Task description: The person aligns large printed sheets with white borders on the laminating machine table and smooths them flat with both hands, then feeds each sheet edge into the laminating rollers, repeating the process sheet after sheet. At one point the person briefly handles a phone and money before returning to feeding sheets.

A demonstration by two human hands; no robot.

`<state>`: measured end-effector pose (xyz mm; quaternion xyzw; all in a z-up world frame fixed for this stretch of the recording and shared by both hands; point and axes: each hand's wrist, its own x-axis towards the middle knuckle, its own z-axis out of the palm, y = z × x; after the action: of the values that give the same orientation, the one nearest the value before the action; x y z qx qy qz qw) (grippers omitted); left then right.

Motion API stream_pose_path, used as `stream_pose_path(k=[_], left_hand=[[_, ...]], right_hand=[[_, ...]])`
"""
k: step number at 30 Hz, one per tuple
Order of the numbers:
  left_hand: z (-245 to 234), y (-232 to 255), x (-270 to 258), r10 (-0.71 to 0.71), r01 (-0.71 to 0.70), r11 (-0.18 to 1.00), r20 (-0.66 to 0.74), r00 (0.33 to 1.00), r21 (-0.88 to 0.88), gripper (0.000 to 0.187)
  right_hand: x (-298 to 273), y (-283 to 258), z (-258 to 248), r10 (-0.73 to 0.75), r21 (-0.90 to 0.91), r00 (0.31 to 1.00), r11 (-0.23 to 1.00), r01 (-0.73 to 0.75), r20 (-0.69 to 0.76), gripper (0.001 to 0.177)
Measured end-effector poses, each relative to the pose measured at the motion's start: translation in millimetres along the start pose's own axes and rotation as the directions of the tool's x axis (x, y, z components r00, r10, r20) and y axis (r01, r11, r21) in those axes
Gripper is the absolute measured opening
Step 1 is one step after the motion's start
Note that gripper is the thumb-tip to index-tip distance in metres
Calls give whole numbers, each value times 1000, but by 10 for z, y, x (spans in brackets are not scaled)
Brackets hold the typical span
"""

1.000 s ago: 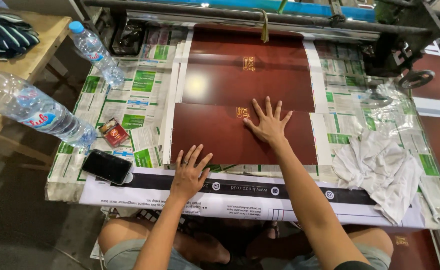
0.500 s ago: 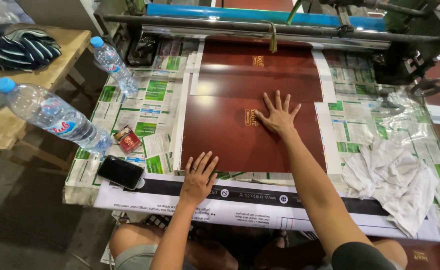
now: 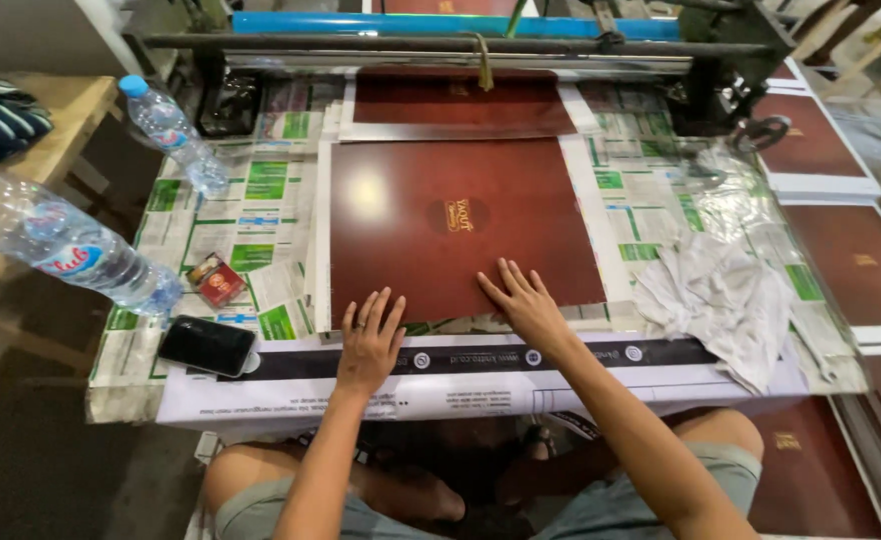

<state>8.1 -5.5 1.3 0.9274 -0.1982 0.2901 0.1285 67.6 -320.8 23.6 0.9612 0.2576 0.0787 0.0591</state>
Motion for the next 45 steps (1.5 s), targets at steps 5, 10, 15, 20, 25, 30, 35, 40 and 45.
stream_pose_path(k=[5, 10, 15, 20, 25, 30, 35, 40, 45], left_hand=[[378, -188, -428, 286, -286, 957, 20, 958, 55, 46], [24, 13, -109, 293, -295, 955, 71, 954, 29, 52], [-84, 38, -9, 155, -147, 985, 82, 985, -91, 64], [-102, 37, 21, 147, -137, 984, 90, 985, -116, 63], [-83, 19, 23, 140, -125, 984, 122, 983, -125, 61], [-126, 37, 46, 128, -111, 983, 112, 986, -148, 61], [-127, 18, 46, 129, -114, 983, 102, 986, -141, 59], [-95, 31, 40, 139, -125, 982, 93, 986, -140, 58], [-126, 33, 52, 128, -116, 985, 89, 988, -129, 58]], right_hand=[[154, 119, -611, 45, 234, 992, 969, -73, 121, 53], [36, -138, -694, 293, 259, 921, 939, -226, -256, 31], [-169, -492, -55, 319, 193, 904, 943, -272, -286, 58], [-21, -452, 61, 348, 165, 920, 933, -321, -181, 74], [407, -204, 161, 356, 186, 924, 926, -328, -142, 81], [789, 52, 198, 365, 206, 928, 916, -343, -76, 83], [1073, 262, 179, 375, 228, 927, 901, -369, 17, 82], [1112, 334, 139, 384, 247, 920, 886, -392, 82, 82], [1181, 341, 164, 380, 238, 920, 889, -392, 97, 84]])
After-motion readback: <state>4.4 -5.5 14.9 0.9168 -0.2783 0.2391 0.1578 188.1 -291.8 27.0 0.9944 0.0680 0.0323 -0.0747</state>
